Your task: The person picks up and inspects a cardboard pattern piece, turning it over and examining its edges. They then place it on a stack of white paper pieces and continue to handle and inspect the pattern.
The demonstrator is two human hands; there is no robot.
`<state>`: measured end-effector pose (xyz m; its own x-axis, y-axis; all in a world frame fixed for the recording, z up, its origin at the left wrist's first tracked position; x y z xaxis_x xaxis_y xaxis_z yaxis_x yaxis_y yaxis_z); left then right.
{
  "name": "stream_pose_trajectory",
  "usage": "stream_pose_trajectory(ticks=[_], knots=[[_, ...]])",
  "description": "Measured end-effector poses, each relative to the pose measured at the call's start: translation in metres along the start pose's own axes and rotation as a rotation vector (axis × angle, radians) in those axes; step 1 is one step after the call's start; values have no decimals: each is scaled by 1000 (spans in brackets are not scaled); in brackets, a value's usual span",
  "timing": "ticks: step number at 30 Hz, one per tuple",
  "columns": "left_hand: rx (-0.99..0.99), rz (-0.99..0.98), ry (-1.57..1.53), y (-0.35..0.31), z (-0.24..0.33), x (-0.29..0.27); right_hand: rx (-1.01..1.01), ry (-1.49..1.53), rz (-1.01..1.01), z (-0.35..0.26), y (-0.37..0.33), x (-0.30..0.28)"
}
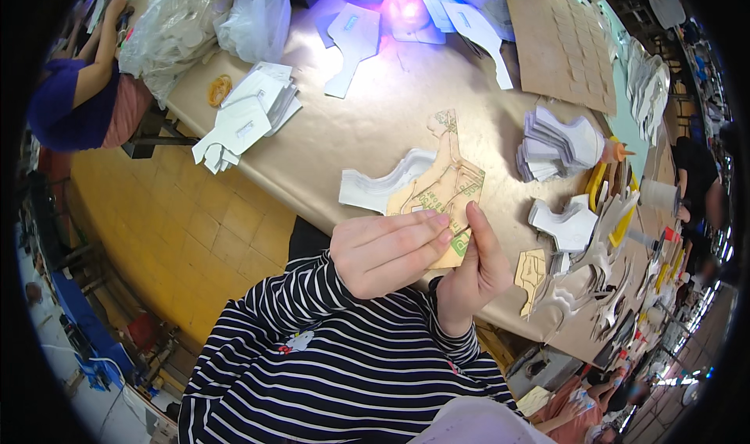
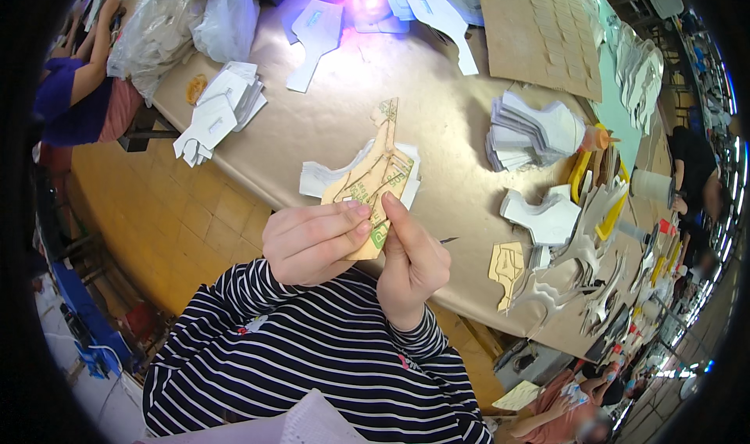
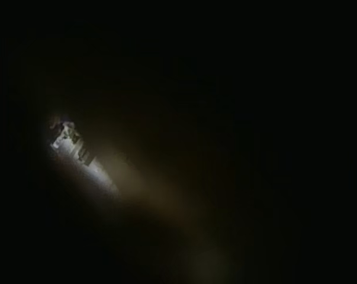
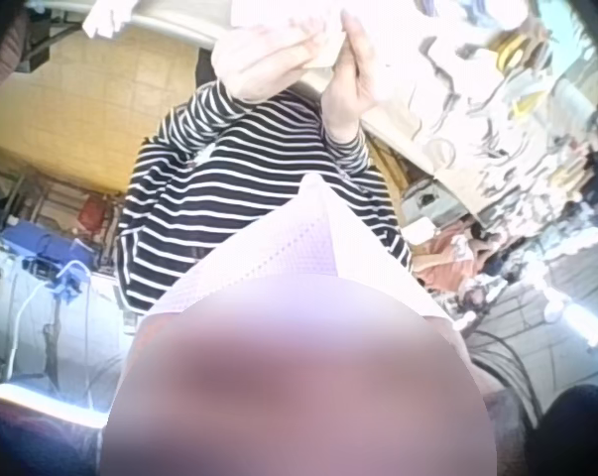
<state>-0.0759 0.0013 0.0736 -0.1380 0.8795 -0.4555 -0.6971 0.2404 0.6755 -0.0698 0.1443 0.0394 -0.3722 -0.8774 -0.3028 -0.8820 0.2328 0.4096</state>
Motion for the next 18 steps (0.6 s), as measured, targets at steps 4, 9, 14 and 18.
stream_pose_trajectory(ticks=[4, 9, 14, 18], knots=[[-21, 68, -71, 0, -6, -4, 294, 223, -8, 27, -12, -1], [20, 151, -62, 0, -8, -7, 439, 329, 97, 43, -21, 8], [-26, 178, -49, -4, -9, -7, 427, 194, 54, 46, -18, 8], [-84, 195, -60, -4, -13, -8, 445, 306, -40, 41, -16, 18]])
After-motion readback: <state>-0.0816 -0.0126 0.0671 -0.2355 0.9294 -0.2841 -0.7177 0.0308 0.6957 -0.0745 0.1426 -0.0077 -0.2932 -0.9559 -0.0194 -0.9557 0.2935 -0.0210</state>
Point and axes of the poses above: each hand's wrist, its own y-axis towards the middle knuckle, its own x-axis out of the palm, z = x × y, the point moved 10 cm from there along y, towards the middle knuckle, and after that the axes turned 2 degrees about -x, right-handed, at the moved point
